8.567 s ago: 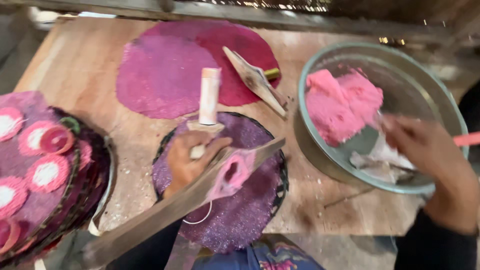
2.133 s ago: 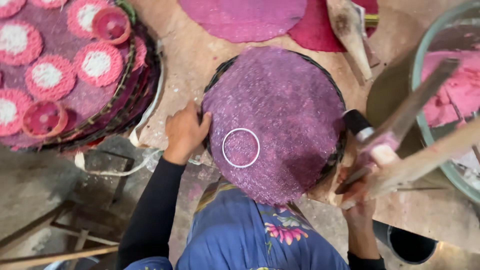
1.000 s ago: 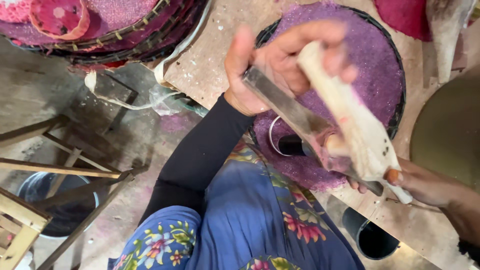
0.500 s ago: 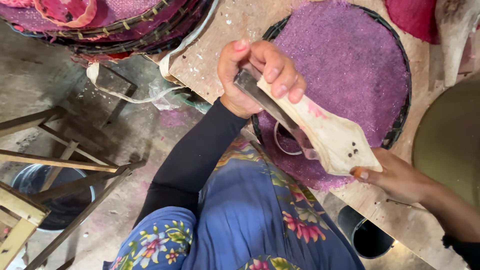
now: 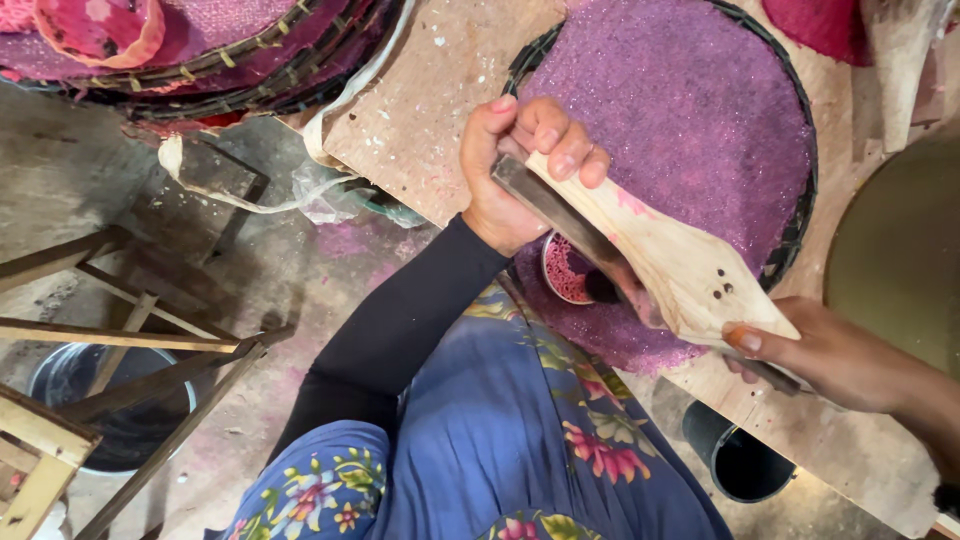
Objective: The person applies pink and white paste onto small round crackers using wooden pressing tools and a metal ring. They create circular patterns on the snacks and arrange them on large woven trays.
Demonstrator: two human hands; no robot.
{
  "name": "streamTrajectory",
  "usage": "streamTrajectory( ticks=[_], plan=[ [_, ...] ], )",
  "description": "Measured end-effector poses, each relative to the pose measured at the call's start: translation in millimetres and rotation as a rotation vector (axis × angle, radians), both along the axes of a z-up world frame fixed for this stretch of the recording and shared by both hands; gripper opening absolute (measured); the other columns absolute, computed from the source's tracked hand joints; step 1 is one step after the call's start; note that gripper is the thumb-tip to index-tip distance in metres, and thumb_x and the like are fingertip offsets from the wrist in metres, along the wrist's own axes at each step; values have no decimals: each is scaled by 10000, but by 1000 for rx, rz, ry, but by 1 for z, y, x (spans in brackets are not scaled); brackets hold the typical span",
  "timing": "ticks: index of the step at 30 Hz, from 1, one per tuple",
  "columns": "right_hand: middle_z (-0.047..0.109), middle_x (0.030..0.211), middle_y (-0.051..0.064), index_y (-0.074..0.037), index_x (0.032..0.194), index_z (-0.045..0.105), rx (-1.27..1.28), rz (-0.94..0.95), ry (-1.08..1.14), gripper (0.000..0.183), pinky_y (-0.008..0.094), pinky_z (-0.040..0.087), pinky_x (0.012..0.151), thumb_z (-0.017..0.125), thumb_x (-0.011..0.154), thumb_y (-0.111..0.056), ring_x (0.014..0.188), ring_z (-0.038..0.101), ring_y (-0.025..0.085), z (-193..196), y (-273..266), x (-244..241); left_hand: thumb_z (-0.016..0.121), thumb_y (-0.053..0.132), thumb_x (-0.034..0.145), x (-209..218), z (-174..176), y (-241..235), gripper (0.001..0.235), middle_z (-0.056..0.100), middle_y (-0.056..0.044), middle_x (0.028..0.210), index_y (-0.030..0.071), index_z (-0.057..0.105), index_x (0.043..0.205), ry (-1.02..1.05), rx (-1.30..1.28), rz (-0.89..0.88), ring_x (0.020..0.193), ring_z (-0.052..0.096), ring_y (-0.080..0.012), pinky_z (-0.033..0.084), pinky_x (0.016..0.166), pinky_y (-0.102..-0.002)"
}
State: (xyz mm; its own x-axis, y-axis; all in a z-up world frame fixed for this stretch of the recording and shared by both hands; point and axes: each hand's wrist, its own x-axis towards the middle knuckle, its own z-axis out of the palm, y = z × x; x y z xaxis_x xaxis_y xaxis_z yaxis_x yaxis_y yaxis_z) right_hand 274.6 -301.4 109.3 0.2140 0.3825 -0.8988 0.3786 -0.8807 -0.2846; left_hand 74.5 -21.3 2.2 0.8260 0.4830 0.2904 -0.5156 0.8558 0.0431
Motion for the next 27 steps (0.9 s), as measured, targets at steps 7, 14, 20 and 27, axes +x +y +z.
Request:
streamTrajectory(
  ticks=[7,14,20,27],
  plan=[
    [692,750,123,-11,999,784,-49,135,-380,607,420,548,654,749,848,-598,700,675,236,12,27,-19,357,477,1037,14,1,15,491,502,-60,629,122,496,727,-76,80,33,611,516,-232,468,688,-374],
    [701,652,102,-11,1041,765,175,83,-297,583,399,527,604,763,790,-538,633,645,197,12,60,-54,367,489,1031,-15,7,42,492,495,-54,569,117,490,733,-23,183,138,554,503,-221,461,629,-350],
    [658,636,112,-1,864,761,61,131,-205,590,402,500,583,702,839,-588,601,598,190,0,48,-47,369,475,1020,-32,7,28,478,499,-61,612,111,469,728,124,46,163,570,514,-248,465,643,-383],
    [697,680,92,-10,812,723,420,-16,-44,591,341,561,545,669,817,-599,596,638,161,-15,-32,16,449,705,906,-21,42,8,765,600,-111,1186,127,550,1396,36,108,-106,1175,584,-286,421,1138,-482]
  ],
)
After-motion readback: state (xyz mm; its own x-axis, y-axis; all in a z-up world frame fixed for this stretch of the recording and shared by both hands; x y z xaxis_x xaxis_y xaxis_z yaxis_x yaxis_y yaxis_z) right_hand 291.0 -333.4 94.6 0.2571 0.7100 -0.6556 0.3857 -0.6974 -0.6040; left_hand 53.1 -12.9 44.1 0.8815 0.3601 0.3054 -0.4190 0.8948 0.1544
